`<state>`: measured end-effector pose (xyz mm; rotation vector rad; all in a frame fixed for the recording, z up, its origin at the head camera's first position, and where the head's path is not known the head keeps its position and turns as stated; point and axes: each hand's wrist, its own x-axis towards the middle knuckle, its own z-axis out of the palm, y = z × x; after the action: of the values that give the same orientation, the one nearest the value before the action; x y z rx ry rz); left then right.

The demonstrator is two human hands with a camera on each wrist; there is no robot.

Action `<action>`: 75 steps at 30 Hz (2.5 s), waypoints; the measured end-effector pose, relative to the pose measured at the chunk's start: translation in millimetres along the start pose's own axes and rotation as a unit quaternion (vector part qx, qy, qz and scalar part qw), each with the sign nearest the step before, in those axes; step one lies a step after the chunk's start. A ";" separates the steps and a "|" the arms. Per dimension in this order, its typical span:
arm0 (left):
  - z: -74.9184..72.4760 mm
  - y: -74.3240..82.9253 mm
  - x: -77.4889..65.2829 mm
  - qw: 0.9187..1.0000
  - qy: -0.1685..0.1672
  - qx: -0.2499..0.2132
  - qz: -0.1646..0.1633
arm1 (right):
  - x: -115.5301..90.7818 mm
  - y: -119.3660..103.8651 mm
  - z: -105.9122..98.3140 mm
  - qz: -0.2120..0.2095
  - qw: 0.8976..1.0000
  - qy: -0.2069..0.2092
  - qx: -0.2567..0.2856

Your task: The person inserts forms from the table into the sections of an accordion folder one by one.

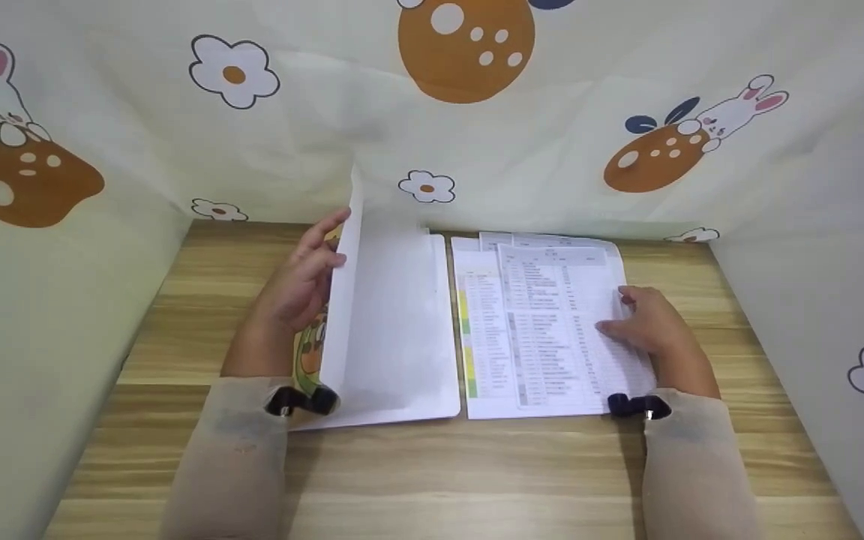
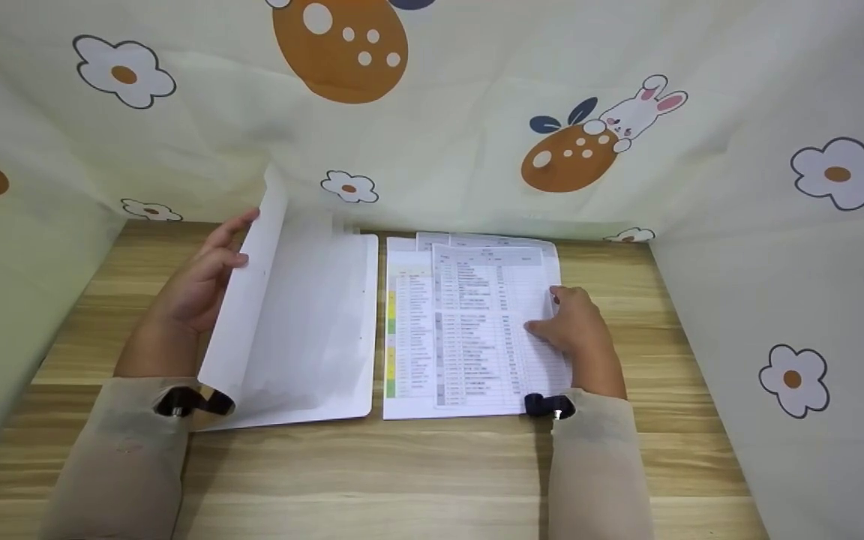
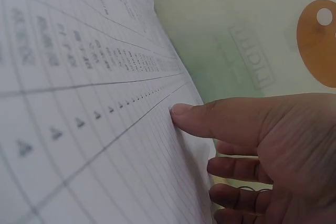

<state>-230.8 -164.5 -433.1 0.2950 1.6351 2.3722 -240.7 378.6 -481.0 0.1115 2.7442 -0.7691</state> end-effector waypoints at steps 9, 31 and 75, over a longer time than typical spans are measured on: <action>0.0 -2.7 -0.2 1.000 0.002 0.002 0.003 | -0.3 -4.4 2.5 0.023 1.000 -0.008 0.014; 3.4 -1.2 1.2 1.000 0.011 0.011 -0.004 | -1.2 -3.5 3.7 0.055 0.998 -0.005 0.032; 7.0 2.8 -1.9 1.000 0.024 -0.002 0.004 | -55.0 -75.6 -44.3 -0.043 0.821 -0.013 0.569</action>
<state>-227.2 -159.8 -428.1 0.2459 1.6541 2.4064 -210.8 337.2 -391.1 0.2038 1.8646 -2.2718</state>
